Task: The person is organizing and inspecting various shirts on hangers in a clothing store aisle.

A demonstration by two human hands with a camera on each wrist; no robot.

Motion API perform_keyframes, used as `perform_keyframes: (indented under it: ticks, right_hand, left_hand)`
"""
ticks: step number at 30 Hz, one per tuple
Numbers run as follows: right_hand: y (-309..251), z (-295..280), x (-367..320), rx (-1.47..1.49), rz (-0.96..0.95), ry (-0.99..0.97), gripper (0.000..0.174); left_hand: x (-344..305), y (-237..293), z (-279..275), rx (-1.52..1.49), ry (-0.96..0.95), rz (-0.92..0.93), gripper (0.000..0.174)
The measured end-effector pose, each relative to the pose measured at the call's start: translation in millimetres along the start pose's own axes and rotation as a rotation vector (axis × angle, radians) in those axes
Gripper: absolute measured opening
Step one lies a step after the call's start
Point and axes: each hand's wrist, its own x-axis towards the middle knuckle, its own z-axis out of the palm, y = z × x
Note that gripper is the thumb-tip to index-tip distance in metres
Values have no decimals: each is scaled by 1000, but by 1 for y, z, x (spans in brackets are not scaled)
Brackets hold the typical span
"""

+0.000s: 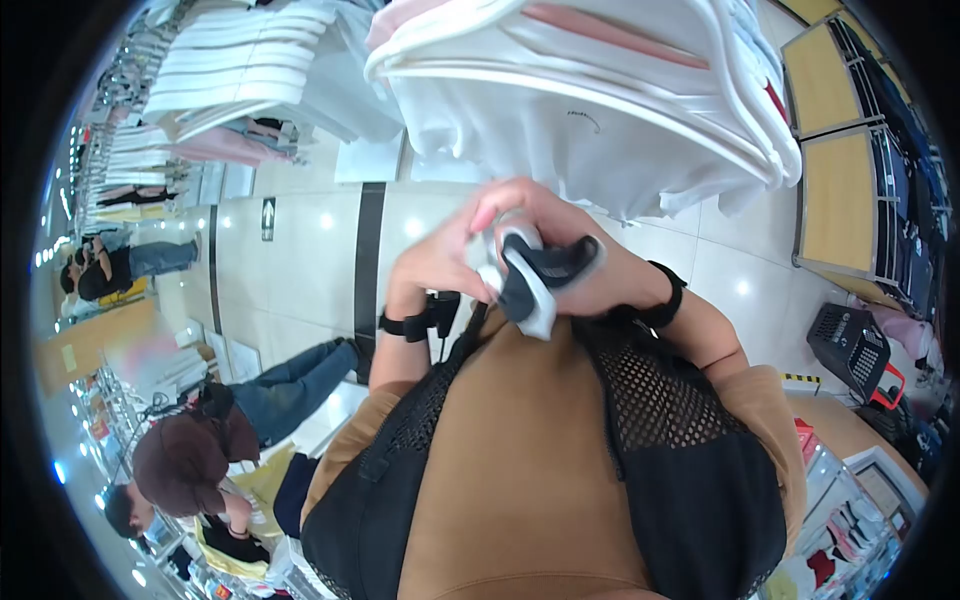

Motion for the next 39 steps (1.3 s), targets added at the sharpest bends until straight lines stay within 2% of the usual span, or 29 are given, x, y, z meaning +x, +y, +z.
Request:
perform_keyframes:
  ticks: [1, 2, 3, 5, 6, 7, 8, 9, 10, 11, 12, 13, 15, 17, 19, 20, 21, 24, 25, 26, 28, 30, 31, 34, 35, 38, 39]
  right_hand:
    - [-26, -5, 3, 51, 121, -24, 34]
    - [-43, -14, 9, 6, 17, -30, 28]
    - [-55, -19, 8, -14, -55, 30, 24]
    - [-76, -28, 0, -34, -166, 221, 18]
    - [-82, -37, -6, -41, -173, 222, 18]
    - [-86, -50, -14, -52, -269, 278, 21]
    - [-92, -64, -24, -63, -365, 333, 23]
    - [-104, -80, -38, -206, -370, 264, 24]
    - [-117, -97, -51, -346, -385, 196, 25]
    - [-135, -109, -56, -613, -303, 3, 25]
    - [-146, -100, -56, -843, -248, 16, 40]
    - [-151, -93, -62, -886, -42, 41, 54]
    - [-161, -83, -68, -960, 345, 41, 77]
    - [-161, -76, -68, -984, 340, -6, 83]
    - [-164, -62, -66, -1201, 388, 3, 78]
    - [-168, -57, -65, -1308, 353, 24, 64]
    - [-174, -56, -68, -1319, 355, 29, 64]
    - [-195, -48, -70, -1408, 132, 490, 36]
    - [-202, -49, -72, -1462, 2, 572, 37]
    - [-212, -59, -76, -1582, -160, 590, 37]
    - [-238, -87, -79, -1877, -427, 526, 39]
    - [-245, -130, -51, -1898, -897, 503, 40]
    - [-248, -139, -56, -2006, -902, 563, 39]
    - [-254, -162, -73, -2193, -730, 752, 41]
    - [-254, -162, -62, -2221, -769, 775, 43]
    - [-246, -157, -18, -2236, -862, 798, 48]
    - [-242, -164, -9, -2189, -918, 810, 45]
  left_hand:
    - [4, -4, -1, 140, -135, -161, 66]
    - [7, -8, -2, 299, -295, -299, 71]
    - [14, -21, 15, 83, -283, -133, 75]
    - [21, -26, 18, 175, -394, -86, 79]
    - [25, -28, 20, 219, -448, -58, 82]
    - [28, -50, 23, 247, -505, -69, 84]
    - [26, -30, 26, 152, -485, -171, 81]
    - [22, -24, 23, 156, -487, -164, 81]
    - [14, -20, 16, 235, -335, -125, 71]
    - [5, -14, 6, 311, -181, -84, 62]
    - [-7, 3, -7, 412, -105, -143, 57]
    - [-20, 25, -19, 511, -27, -199, 51]
    - [-45, 58, -21, 681, 253, 77, 40]
    - [-61, 100, -14, 959, 397, 277, 37]
    - [-67, 138, -9, 1247, 382, 548, 38]
    - [-67, 153, -7, 1317, 390, 671, 38]
    - [-66, 165, -7, 1384, 396, 800, 39]
    - [-48, 185, -14, 1501, 632, 1166, 41]
    - [-35, 193, -19, 1508, 685, 1311, 40]
    - [-24, 208, -31, 1542, 668, 1435, 37]
    - [-13, 226, -72, 1597, 788, 1484, 32]
    - [6, 239, -94, 1605, 930, 1396, 35]
    - [13, 247, -97, 1598, 934, 1386, 38]
    - [52, 264, -37, 1637, 1087, 1582, 33]
    - [57, 268, -28, 1570, 1066, 1607, 32]
    - [77, 280, -20, 1379, 961, 1484, 32]
    - [79, 287, -24, 1464, 899, 1474, 31]
